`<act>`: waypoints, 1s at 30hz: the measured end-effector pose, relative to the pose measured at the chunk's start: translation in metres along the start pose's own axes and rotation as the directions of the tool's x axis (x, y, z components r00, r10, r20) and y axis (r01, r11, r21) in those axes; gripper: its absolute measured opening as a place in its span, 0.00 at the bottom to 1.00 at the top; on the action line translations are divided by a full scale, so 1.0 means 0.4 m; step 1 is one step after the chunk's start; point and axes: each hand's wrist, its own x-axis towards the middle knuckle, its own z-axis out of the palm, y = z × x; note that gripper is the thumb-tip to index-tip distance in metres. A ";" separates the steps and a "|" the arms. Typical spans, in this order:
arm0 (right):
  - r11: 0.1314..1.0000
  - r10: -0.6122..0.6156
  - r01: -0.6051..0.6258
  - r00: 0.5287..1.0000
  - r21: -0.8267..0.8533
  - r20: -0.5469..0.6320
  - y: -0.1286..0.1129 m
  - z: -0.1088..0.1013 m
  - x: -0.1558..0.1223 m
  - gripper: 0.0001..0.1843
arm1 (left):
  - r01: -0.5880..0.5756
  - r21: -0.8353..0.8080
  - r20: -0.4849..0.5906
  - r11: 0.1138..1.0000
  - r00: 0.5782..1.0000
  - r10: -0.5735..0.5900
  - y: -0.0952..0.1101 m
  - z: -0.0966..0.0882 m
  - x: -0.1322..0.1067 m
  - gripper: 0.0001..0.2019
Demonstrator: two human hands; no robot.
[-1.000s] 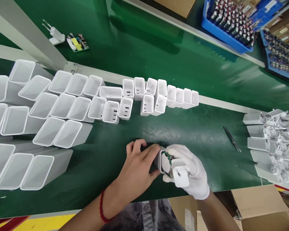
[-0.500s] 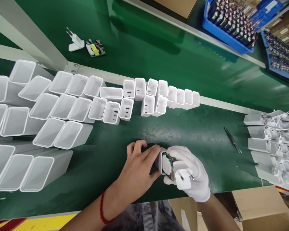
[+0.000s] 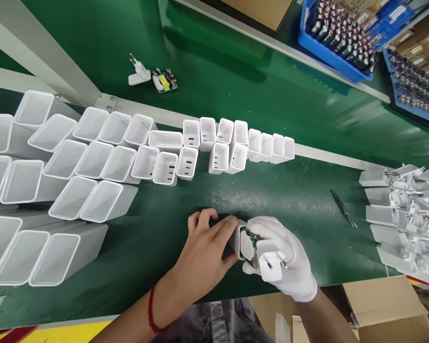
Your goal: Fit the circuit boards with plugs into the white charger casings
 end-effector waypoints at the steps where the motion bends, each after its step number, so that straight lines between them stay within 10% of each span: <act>1: 1.000 0.002 -0.002 1.000 -0.005 0.003 0.000 -0.001 0.000 0.29 | -0.002 0.000 0.001 1.000 1.000 0.002 0.000 0.000 0.000 0.24; 30: 0.998 0.068 -0.067 0.994 -0.011 0.080 0.002 -0.009 -0.002 0.27 | -0.032 0.041 0.006 0.999 0.999 0.032 0.002 -0.010 0.002 0.21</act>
